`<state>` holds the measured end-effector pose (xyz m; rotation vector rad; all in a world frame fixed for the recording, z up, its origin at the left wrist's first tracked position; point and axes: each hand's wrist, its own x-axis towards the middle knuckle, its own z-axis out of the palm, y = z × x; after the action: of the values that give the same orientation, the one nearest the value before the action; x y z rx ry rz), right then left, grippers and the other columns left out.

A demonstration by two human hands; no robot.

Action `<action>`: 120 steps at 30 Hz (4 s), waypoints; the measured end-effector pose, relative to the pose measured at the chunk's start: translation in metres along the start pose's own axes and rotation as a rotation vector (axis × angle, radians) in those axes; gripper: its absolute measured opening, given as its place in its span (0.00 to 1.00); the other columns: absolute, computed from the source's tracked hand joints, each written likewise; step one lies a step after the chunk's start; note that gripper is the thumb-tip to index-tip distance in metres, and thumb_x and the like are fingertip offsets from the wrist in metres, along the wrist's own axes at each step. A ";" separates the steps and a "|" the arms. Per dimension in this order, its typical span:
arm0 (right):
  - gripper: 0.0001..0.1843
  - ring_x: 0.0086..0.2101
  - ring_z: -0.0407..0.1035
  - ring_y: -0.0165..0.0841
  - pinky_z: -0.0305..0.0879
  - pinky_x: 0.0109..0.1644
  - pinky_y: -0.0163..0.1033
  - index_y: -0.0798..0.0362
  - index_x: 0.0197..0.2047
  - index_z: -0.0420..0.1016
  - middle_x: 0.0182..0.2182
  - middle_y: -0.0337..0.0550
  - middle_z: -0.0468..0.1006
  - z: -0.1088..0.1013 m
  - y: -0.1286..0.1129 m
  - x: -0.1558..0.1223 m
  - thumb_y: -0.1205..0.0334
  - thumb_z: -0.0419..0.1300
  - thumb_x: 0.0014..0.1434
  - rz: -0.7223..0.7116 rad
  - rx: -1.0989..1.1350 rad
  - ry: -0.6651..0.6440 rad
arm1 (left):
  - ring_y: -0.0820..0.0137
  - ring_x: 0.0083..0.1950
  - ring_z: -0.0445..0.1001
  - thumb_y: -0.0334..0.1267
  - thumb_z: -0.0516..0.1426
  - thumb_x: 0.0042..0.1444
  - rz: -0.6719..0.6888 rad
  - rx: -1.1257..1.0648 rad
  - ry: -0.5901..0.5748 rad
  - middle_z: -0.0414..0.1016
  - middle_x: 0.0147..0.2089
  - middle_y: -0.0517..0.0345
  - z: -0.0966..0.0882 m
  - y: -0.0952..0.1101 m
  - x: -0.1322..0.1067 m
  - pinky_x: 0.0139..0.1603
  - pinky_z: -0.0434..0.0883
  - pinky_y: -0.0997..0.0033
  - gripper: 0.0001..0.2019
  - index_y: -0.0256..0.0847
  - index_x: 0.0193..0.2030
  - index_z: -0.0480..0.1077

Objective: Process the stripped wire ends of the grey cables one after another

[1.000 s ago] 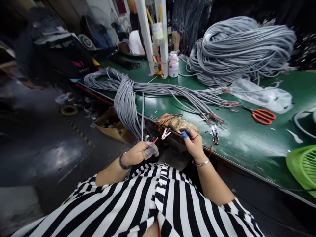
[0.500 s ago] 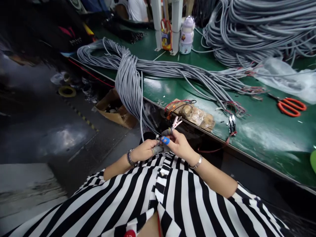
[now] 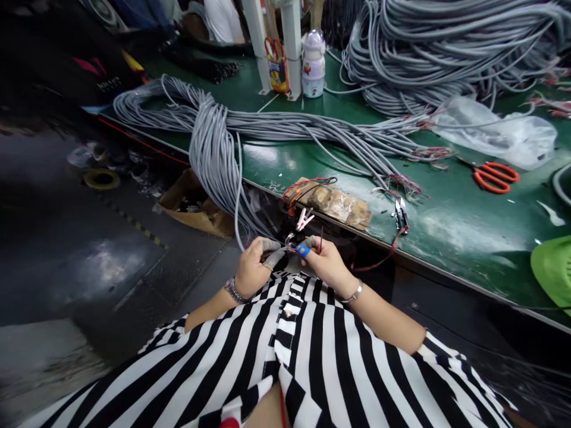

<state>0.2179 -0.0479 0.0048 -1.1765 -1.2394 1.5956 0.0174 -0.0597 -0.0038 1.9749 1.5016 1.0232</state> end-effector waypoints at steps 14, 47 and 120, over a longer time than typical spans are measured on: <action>0.25 0.17 0.55 0.22 0.39 0.18 0.29 0.54 0.34 0.68 0.18 0.33 0.69 -0.005 -0.002 0.012 0.46 0.72 0.43 0.203 0.225 -0.170 | 0.69 0.34 0.76 0.46 0.51 0.64 0.261 -0.021 -0.312 0.78 0.33 0.51 -0.014 -0.017 0.006 0.39 0.71 0.71 0.15 0.38 0.38 0.74; 0.06 0.27 0.70 0.30 0.68 0.32 0.34 0.54 0.37 0.72 0.27 0.41 0.76 -0.013 0.009 0.024 0.66 0.54 0.63 -0.614 -0.743 -0.133 | 0.82 0.15 0.56 0.51 0.70 0.41 -0.356 -1.092 -0.621 0.66 0.18 0.60 -0.040 -0.051 0.005 0.14 0.52 0.81 0.22 0.31 0.27 0.73; 0.32 0.16 0.42 0.21 0.41 0.17 0.29 0.52 0.23 0.60 0.15 0.28 0.50 -0.001 0.009 0.075 0.33 0.67 0.46 0.018 0.590 0.099 | 0.81 0.21 0.59 0.55 0.67 0.45 -0.233 -0.812 -0.396 0.65 0.21 0.64 0.024 -0.021 0.070 0.22 0.57 0.80 0.23 0.33 0.30 0.71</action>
<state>0.1985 0.0210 -0.0193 -0.8698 -0.6224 1.7285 0.0320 0.0151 -0.0139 1.2853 0.8677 0.8767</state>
